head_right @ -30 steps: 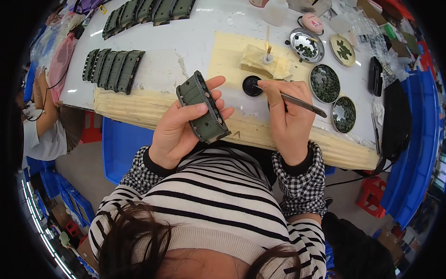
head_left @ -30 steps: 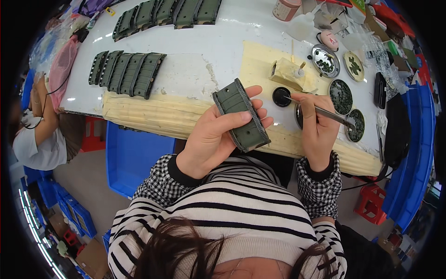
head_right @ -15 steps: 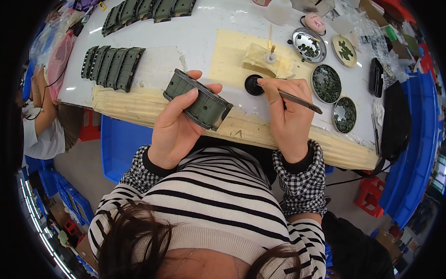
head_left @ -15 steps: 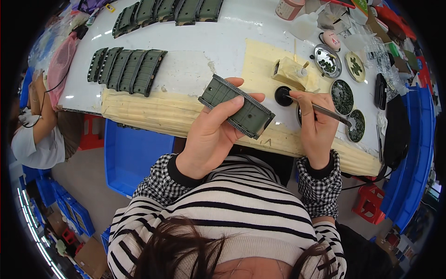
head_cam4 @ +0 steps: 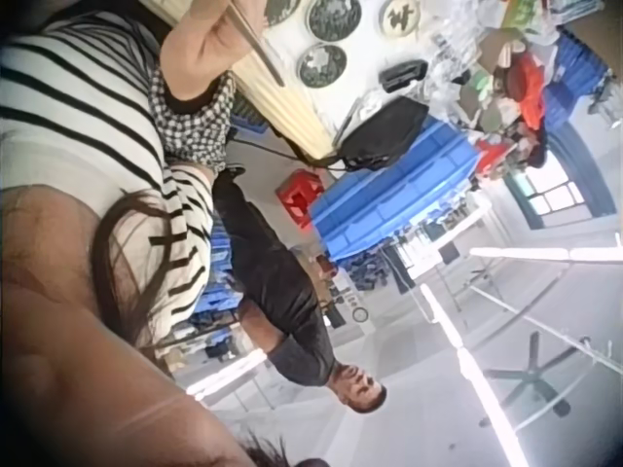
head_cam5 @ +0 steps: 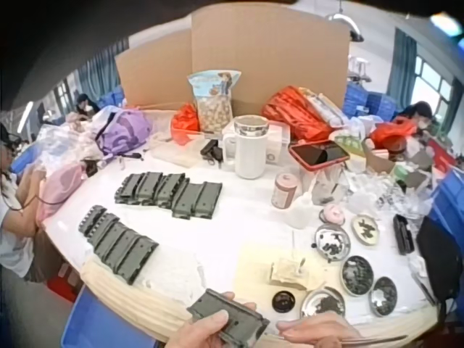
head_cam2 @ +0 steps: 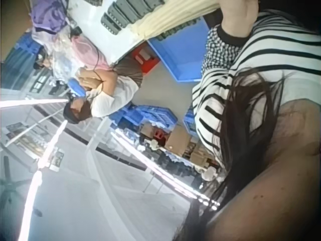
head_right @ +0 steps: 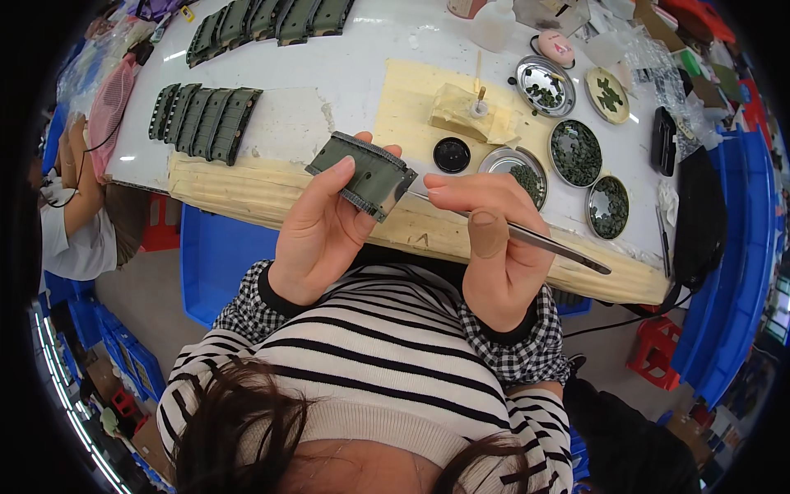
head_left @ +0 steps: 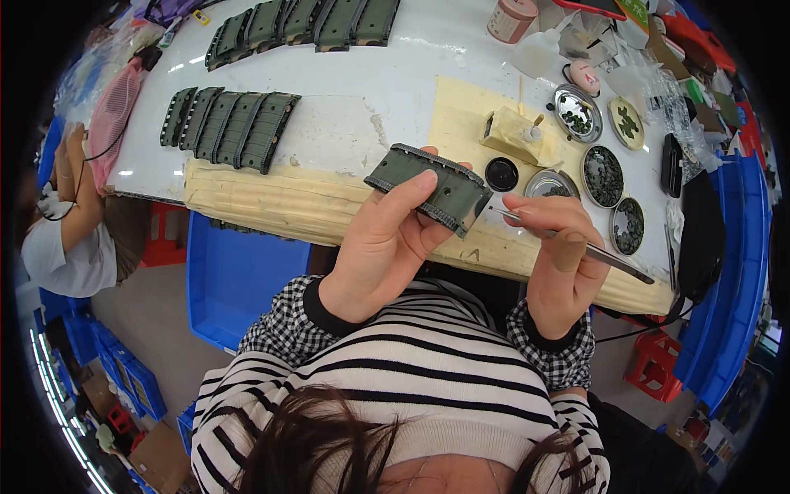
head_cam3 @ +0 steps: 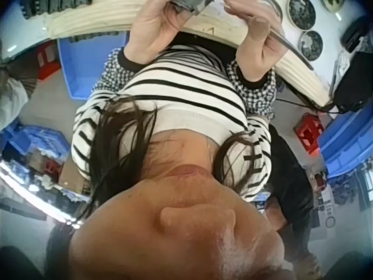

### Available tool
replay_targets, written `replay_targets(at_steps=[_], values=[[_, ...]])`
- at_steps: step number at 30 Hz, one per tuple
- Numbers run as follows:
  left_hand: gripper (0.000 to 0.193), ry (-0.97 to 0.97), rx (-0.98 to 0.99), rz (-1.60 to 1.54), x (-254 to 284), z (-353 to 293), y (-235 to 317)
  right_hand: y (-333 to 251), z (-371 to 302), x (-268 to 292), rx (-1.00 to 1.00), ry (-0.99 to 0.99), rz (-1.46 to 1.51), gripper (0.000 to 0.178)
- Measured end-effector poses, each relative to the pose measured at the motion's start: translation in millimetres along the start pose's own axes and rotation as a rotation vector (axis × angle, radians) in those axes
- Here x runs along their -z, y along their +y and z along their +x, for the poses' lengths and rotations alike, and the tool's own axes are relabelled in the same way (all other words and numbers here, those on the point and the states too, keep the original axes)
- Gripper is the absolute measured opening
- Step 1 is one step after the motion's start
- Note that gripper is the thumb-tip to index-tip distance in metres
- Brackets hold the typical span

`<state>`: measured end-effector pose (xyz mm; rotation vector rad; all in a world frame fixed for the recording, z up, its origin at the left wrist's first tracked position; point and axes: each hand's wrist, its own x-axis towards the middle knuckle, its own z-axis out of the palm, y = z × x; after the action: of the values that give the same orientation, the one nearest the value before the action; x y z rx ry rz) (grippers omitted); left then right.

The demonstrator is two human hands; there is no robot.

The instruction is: Assembling and applying details to small plastic toy tank models using a stylus and brush.

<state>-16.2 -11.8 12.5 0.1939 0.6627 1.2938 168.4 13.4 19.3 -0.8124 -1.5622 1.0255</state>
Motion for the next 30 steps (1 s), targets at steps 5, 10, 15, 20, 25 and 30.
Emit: replay_targets(at_steps=[5,10,15,20,25,30], values=[[0.035,-0.004,-0.01,0.004,-0.5,-0.6,-2.3,1.9,1.5,-9.3,-0.133,0.08,0.237,0.043],[0.035,0.008,-0.018,0.023,-1.5,-2.2,-3.5,3.7,1.3,-9.9,-0.13,0.064,0.236,0.042],[0.036,-0.004,-0.018,0.053,-0.9,-3.3,-2.9,3.7,1.4,-10.0,-0.122,0.054,0.224,0.039],[0.036,-0.011,-0.013,0.069,-2.1,-3.5,-2.4,4.8,0.9,-9.6,-0.109,0.052,0.217,0.036],[0.036,-0.012,-0.012,0.087,-1.6,-3.4,-2.6,5.4,1.2,-9.4,-0.1,0.048,0.214,0.034],[0.037,0.002,-0.02,0.089,-2.5,-3.3,-3.1,4.9,1.9,-9.0,-0.096,0.043,0.183,0.032]])
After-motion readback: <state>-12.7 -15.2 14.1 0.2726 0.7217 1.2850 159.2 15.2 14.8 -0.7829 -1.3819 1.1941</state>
